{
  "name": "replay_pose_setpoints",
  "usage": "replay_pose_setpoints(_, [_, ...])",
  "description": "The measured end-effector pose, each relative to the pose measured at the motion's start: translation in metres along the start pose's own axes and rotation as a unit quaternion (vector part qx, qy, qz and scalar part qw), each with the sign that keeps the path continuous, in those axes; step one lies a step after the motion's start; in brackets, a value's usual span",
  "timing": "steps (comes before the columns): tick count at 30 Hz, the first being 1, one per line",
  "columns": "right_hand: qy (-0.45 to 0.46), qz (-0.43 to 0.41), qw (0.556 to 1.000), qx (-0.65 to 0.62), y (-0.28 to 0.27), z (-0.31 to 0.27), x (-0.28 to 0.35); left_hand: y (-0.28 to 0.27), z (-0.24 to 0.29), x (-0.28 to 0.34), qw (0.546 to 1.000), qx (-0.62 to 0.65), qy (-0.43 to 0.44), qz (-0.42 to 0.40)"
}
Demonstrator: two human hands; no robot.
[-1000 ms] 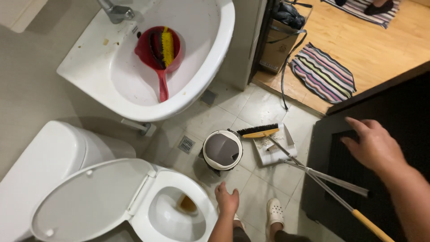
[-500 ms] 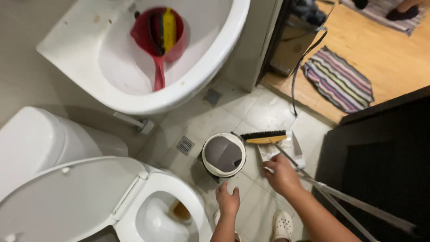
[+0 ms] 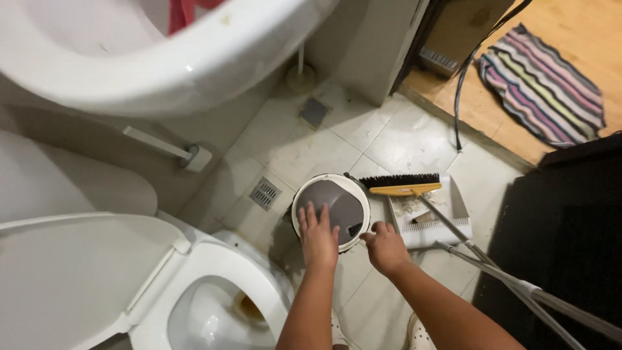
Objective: The person sweeps debris on a tiled bathroom floor into a dustpan using a broom. They move around the toilet and a red bucket to gather the dirt. Finally, they lift the dustpan and empty the collected debris into a trash bin.
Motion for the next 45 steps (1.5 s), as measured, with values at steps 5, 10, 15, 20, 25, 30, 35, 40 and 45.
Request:
replay_pose_setpoints(5, [-0.036,0.045,0.998,0.001,0.014,-0.004,-0.019,0.02,0.001,-0.025,0.998,-0.055,-0.003,-0.031])
replay_pose_setpoints(10, [-0.037,-0.023,0.999,0.012,0.027,-0.008,-0.028,0.04,-0.009,-0.033,0.996,-0.085,-0.014,-0.035])
replay_pose_setpoints(15, [-0.001,-0.081,0.993,0.088,0.058,0.018,-0.024,0.033,-0.007,-0.031,0.995,-0.091,-0.019,-0.026])
replay_pose_setpoints(20, [-0.01,-0.06,0.995,0.074,0.055,0.021,-0.02,0.036,-0.007,-0.032,0.996,-0.083,-0.022,-0.03])
replay_pose_setpoints(25, [-0.002,-0.038,0.999,0.029,0.06,0.023,-0.022,0.012,0.0,-0.04,0.995,-0.099,-0.001,-0.017])
replay_pose_setpoints(30, [0.01,-0.011,0.999,0.037,0.072,0.027,-0.026,-0.014,-0.004,-0.039,0.992,-0.05,-0.081,-0.08])
replay_pose_setpoints(35, [0.028,-0.076,0.992,0.1,0.073,0.017,-0.04,0.001,-0.008,-0.033,0.986,-0.072,-0.088,-0.119])
replay_pose_setpoints(40, [0.055,-0.045,0.995,0.065,0.063,0.026,-0.051,0.018,-0.017,-0.028,0.989,-0.091,-0.069,-0.093])
replay_pose_setpoints(45, [0.019,-0.06,0.994,0.085,0.056,0.024,-0.043,0.027,-0.022,-0.021,0.995,-0.061,-0.068,-0.031])
Point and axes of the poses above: each hand's wrist, its own x-axis away from the middle knuckle, its own y-axis out of the palm, z = x × y, the point moved 7 cm from there along -x, towards the middle knuckle, and after that the axes turned 1 degree about -x, right-handed, at the moved point
